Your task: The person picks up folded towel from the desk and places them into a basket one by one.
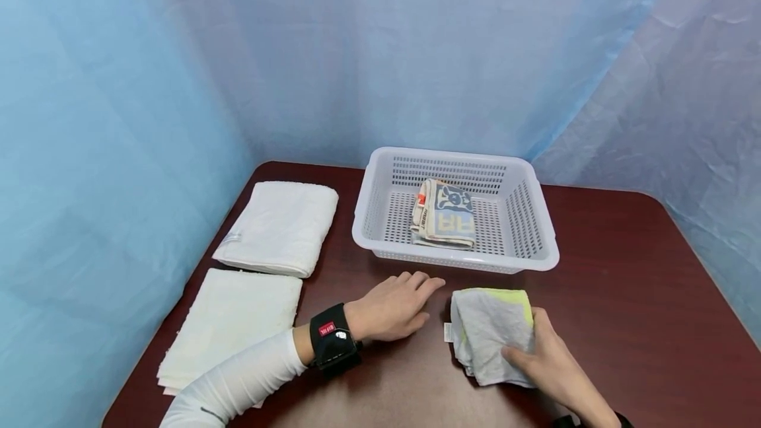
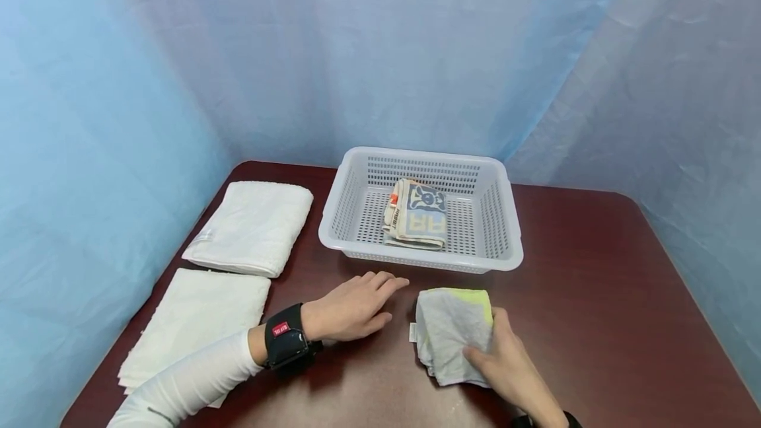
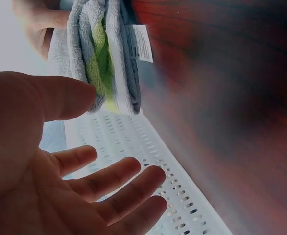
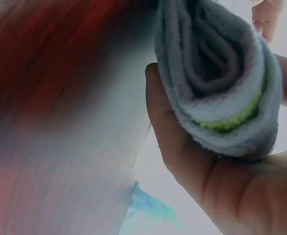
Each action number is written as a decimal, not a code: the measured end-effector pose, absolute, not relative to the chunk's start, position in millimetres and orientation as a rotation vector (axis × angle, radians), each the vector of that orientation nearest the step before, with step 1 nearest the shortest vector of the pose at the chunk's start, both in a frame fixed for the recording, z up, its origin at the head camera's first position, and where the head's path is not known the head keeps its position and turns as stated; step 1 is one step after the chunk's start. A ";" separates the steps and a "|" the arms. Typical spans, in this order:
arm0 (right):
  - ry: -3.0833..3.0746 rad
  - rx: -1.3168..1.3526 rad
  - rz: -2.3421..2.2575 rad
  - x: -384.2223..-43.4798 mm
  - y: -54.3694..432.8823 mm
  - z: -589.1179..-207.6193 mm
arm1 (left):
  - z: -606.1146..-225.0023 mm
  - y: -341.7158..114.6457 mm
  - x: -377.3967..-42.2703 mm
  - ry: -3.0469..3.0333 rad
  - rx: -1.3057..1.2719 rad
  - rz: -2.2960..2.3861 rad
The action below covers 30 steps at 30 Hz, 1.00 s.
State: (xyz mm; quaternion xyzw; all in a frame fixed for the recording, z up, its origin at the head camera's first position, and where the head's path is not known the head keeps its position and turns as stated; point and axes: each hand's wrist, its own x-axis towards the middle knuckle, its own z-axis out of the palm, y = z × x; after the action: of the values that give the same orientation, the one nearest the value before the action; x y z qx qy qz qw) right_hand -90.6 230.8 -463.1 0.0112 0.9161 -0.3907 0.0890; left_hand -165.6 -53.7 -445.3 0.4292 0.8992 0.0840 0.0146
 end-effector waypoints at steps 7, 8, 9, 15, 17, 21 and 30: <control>2.757 -0.012 -1.189 -89.9 225.3 -461.3 | -448.0 -54.3 -165.3 2.790 1.330 0.239; 2.767 -0.022 -1.189 -89.9 224.8 -461.1 | -448.1 -54.2 -165.3 2.788 1.330 0.243; 2.776 -0.033 -1.191 -89.9 224.2 -460.8 | -448.3 -54.0 -165.1 2.784 1.331 0.247; 2.771 -0.082 -1.225 -89.6 219.2 -459.6 | -450.8 -51.5 -163.4 2.747 1.296 0.269; 2.763 -0.080 -1.233 -89.2 217.2 -459.5 | -451.3 -50.2 -163.0 2.731 1.274 0.283; 2.743 -0.068 -1.245 -88.2 213.3 -459.4 | -451.8 -47.7 -163.4 2.698 1.256 0.315; 2.684 -0.108 -1.276 -87.9 205.2 -458.6 | -452.3 -48.2 -165.0 2.602 1.285 0.410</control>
State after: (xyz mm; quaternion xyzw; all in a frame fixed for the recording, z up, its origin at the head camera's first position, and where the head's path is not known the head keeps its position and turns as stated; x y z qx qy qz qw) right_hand -87.9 205.2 -458.6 -0.0363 0.8994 -0.4275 0.0839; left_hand -165.0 -48.2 -452.3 0.4360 0.8829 0.1392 0.1051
